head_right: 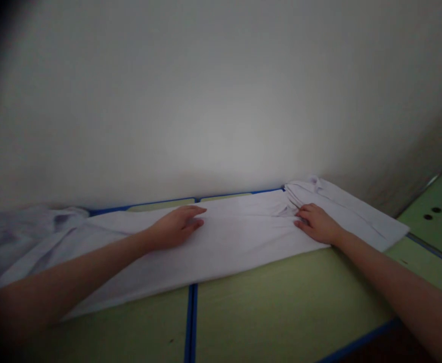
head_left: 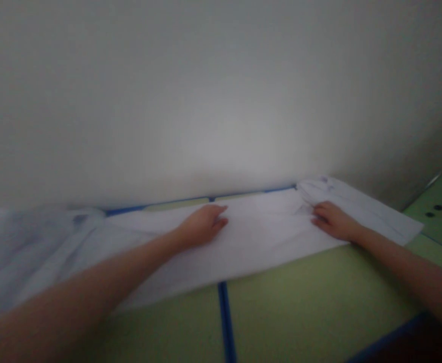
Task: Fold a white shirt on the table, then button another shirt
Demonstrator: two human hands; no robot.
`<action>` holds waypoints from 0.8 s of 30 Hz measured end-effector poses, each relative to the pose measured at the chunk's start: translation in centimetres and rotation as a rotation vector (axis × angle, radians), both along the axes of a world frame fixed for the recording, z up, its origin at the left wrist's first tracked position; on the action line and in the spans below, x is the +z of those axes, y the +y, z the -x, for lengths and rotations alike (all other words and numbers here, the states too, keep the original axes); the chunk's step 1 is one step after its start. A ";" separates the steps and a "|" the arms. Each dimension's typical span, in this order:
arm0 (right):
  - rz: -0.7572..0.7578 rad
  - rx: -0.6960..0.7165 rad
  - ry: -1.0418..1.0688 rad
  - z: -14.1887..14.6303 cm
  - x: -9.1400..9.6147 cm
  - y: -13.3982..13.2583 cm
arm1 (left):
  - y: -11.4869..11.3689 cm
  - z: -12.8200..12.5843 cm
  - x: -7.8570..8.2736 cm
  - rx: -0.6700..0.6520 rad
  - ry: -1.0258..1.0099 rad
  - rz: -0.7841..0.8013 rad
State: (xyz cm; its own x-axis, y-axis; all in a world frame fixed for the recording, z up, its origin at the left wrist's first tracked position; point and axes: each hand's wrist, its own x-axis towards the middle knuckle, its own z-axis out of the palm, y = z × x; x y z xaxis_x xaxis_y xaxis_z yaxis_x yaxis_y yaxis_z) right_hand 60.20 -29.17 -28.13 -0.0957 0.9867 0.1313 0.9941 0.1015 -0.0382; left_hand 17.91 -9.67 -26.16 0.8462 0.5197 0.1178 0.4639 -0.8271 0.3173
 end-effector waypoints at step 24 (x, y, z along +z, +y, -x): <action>-0.155 -0.086 0.079 -0.3 1.3 3.3 | -1.5 -1.7 1.3 -0.072 0.065 -0.149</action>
